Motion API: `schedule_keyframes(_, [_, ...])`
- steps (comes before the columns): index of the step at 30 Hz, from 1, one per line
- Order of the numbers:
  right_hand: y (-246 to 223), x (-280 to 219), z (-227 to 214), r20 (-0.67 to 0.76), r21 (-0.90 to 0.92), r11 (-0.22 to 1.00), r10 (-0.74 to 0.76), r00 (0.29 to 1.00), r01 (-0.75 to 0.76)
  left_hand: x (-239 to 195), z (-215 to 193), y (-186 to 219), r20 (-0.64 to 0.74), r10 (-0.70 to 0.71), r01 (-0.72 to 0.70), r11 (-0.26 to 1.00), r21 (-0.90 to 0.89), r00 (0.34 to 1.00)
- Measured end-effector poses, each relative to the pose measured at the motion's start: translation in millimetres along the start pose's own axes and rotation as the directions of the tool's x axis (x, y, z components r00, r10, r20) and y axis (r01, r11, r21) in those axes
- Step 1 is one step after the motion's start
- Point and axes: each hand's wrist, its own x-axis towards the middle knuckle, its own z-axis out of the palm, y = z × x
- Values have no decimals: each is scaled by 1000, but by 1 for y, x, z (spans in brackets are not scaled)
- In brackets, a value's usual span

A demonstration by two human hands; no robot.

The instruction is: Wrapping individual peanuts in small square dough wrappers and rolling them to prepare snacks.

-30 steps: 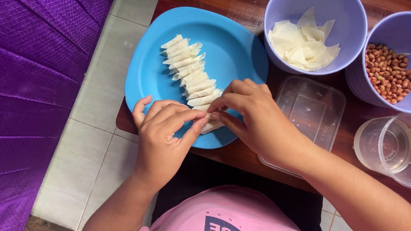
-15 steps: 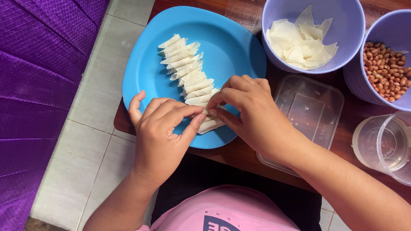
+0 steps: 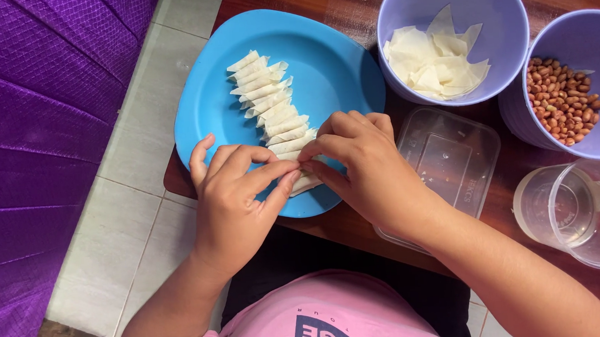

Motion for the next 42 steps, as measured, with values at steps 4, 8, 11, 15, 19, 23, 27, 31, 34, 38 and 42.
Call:
schedule_keyframes(4, [-1, -1, -2, 8, -9, 1000, 6, 1000, -6, 2, -2, 3, 8, -4, 4, 1000, 25, 1000])
schedule_keyframes(8, [-8, -4, -10, -11, -28, 999, -18, 1000, 17, 8, -9, 8, 46, 6, -8, 999, 47, 999])
schedule_keyframes(11, [-21, -13, -27, -41, -49, 999, -23, 999, 21, 18, -18, 16, 78, 51, -54, 998, 44, 996])
schedule_keyframes(15, [-35, -30, -60, -83, -83, 996, -32, 996, 25, 44, -32, 36, 167, 200, -177, 974, -144, 965])
schedule_keyframes(19, [-20, -49, -93, -110, -207, 978, -10, 994, -13, 70, -27, 47, 306, 308, -241, 941, -237, 901])
schedule_keyframes(23, [12, -51, -124, -148, -319, 942, 57, 987, -102, 109, -9, 51, 381, 426, -336, 899, -282, 820])
schedule_keyframes(27, [51, -34, -142, -90, -404, 897, 155, 984, -178, 153, 23, 50, 463, 393, -353, 919, -175, 794])
schedule_keyframes(31, [83, -2, -136, -52, -327, 926, 184, 982, -190, 188, 88, 40, 486, 398, -483, 874, 57, 778])
schedule_keyframes(34, [113, 19, -123, -43, -295, 917, 270, 962, -270, 205, 138, 35, 508, 377, -583, 738, 340, 774])
schedule_keyframes(38, [129, 42, -121, 22, -244, 857, 472, 881, -453, 216, 170, 45, 673, 99, -560, 649, 515, 733])
schedule_keyframes(42, [139, 55, -106, 109, -357, 744, 634, 765, -565, 219, 168, 57, 771, 16, -593, 649, 477, 637])
